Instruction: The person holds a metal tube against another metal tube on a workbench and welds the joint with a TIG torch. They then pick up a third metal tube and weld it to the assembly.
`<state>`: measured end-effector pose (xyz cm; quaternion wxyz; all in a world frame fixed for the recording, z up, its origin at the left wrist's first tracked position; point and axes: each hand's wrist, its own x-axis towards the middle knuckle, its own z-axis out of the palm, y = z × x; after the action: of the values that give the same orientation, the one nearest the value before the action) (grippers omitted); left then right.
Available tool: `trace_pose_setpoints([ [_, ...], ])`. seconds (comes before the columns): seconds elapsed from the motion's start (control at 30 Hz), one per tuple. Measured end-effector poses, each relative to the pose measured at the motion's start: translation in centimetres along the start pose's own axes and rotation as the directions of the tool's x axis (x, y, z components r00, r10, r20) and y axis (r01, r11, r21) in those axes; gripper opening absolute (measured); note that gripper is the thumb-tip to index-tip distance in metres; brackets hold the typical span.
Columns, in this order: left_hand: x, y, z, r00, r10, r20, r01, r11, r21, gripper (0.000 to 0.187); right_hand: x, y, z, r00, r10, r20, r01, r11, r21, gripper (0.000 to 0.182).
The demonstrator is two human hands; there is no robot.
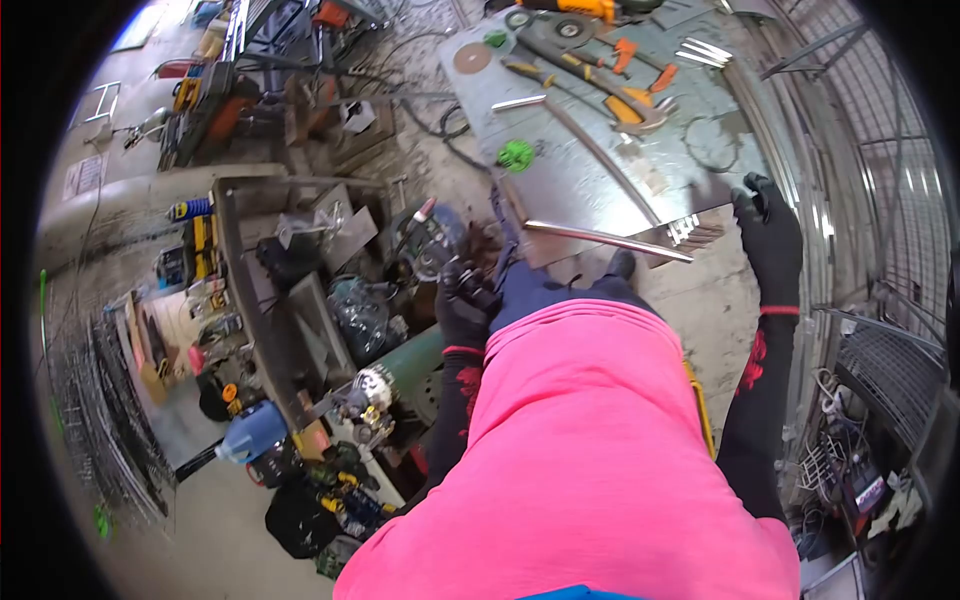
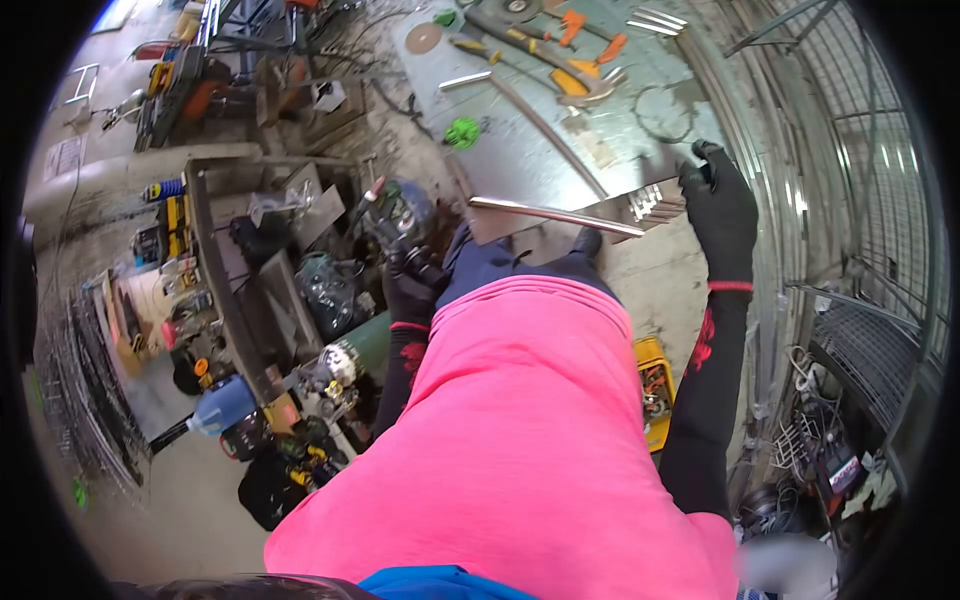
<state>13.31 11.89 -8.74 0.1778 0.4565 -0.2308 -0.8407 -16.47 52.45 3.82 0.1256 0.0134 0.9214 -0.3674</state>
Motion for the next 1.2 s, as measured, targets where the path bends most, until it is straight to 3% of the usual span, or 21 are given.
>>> trace_pose_setpoints([
  [0.03,0.2,0.0,-0.1,1.000,-0.003,-0.008,0.003,1.000,0.004,0.028,-0.5,3.7,3.4,0.960,-0.253,-0.120,0.268,0.953,0.138,0.044],
  [0.07,0.4,0.0,-0.2,1.000,-0.010,-0.010,0.010,1.000,0.007,0.026,-2.3,3.3,5.3,0.956,-0.218,-0.195,0.254,0.950,0.182,0.044],
  [0.13,-0.2,0.2,1.3,0.999,0.009,-0.052,-0.007,0.999,0.041,0.025,-5.8,3.7,9.4,0.906,-0.036,-0.422,0.183,0.932,0.314,0.046],
  [0.17,-0.2,0.5,1.9,0.996,0.030,-0.084,-0.025,0.998,0.063,0.023,-7.0,4.5,10.7,0.871,0.187,-0.454,0.001,0.924,0.383,0.053],
  [0.23,1.4,1.3,1.0,1.000,0.009,-0.018,-0.007,0.998,0.057,0.021,-8.6,8.6,13.5,0.714,0.642,-0.280,0.000,0.400,0.916,0.055],
  [0.27,1.8,1.7,0.8,1.000,-0.025,0.012,0.024,0.997,0.074,0.020,-9.2,10.9,14.6,0.705,0.648,-0.288,0.003,0.403,0.915,0.055],
  [0.33,2.4,2.6,1.0,0.996,-0.080,0.049,0.075,0.993,0.091,0.020,-10.8,14.2,15.7,0.748,0.591,0.303,-0.124,-0.324,0.938,0.055],
  [0.37,2.8,3.1,1.5,0.998,-0.054,0.017,0.051,0.990,0.133,0.019,-11.3,14.1,16.0,0.795,0.447,0.409,-0.176,-0.475,0.862,0.046],
  [0.5,5.0,5.2,1.4,0.993,-0.106,0.045,0.096,0.980,0.176,0.022,-11.5,10.4,18.7,0.811,0.446,0.378,-0.201,-0.394,0.897,0.049],
  [0.53,5.5,5.6,0.9,0.988,-0.090,0.122,0.073,0.987,0.141,0.022,-10.9,9.4,19.5,0.776,0.621,0.108,-0.135,-0.004,0.991,0.052],
  [0.57,5.8,6.3,0.5,0.987,-0.094,0.128,0.076,0.987,0.141,0.022,-10.7,7.4,20.1,0.715,0.668,-0.206,-0.103,0.392,0.914,0.055],
  [0.6,6.2,7.1,0.3,0.977,-0.101,0.187,0.056,0.971,0.232,0.026,-10.7,5.5,20.2,0.645,0.501,-0.577,-0.103,0.805,0.584,0.055],
  [0.63,6.5,7.7,0.3,0.962,-0.113,0.247,0.030,0.948,0.318,0.029,-11.0,4.4,19.9,0.638,0.498,-0.588,-0.095,0.808,0.582,0.055],
  [0.67,6.9,8.0,0.3,0.959,-0.116,0.259,0.031,0.949,0.313,0.029,-11.2,3.3,19.5,0.707,0.141,-0.694,0.065,0.963,0.262,0.048],
  [0.73,7.0,8.8,0.1,0.983,-0.059,0.173,-0.012,0.924,0.381,0.029,-11.5,0.2,18.2,0.710,-0.495,-0.502,0.408,0.869,-0.280,0.036],
  [0.77,7.4,9.3,-0.3,0.981,-0.062,0.183,-0.012,0.926,0.378,0.029,-11.8,-1.9,18.2,0.715,-0.589,-0.376,0.451,0.800,-0.395,0.033],
  [0.9,9.6,10.9,-2.5,0.964,-0.168,0.208,0.090,0.936,0.340,0.027,-11.0,-6.0,20.9,0.719,-0.691,-0.080,0.594,0.670,-0.446,0.036],
  [0.93,10.6,10.7,-3.5,0.953,-0.087,0.290,-0.044,0.909,0.416,0.028,-10.4,-5.8,22.0,0.735,-0.678,-0.020,0.597,0.661,-0.454,0.035],
  [0.97,11.3,10.6,-4.4,0.927,-0.013,0.376,-0.180,0.862,0.474,0.028,-10.0,-5.6,22.8,0.732,-0.681,-0.014,0.600,0.654,-0.461,0.035],
  [1.07,8.7,12.1,-2.8,0.945,-0.111,0.308,-0.051,0.880,0.472,0.033,-8.6,-6.0,23.6,0.773,-0.634,-0.015,0.540,0.671,-0.508,0.028],
  [1.2,8.8,12.7,-3.7,0.946,-0.062,0.317,-0.093,0.886,0.454,0.030,-8.4,-6.3,23.7,0.804,-0.594,-0.037,0.510,0.720,-0.471,0.018],
])
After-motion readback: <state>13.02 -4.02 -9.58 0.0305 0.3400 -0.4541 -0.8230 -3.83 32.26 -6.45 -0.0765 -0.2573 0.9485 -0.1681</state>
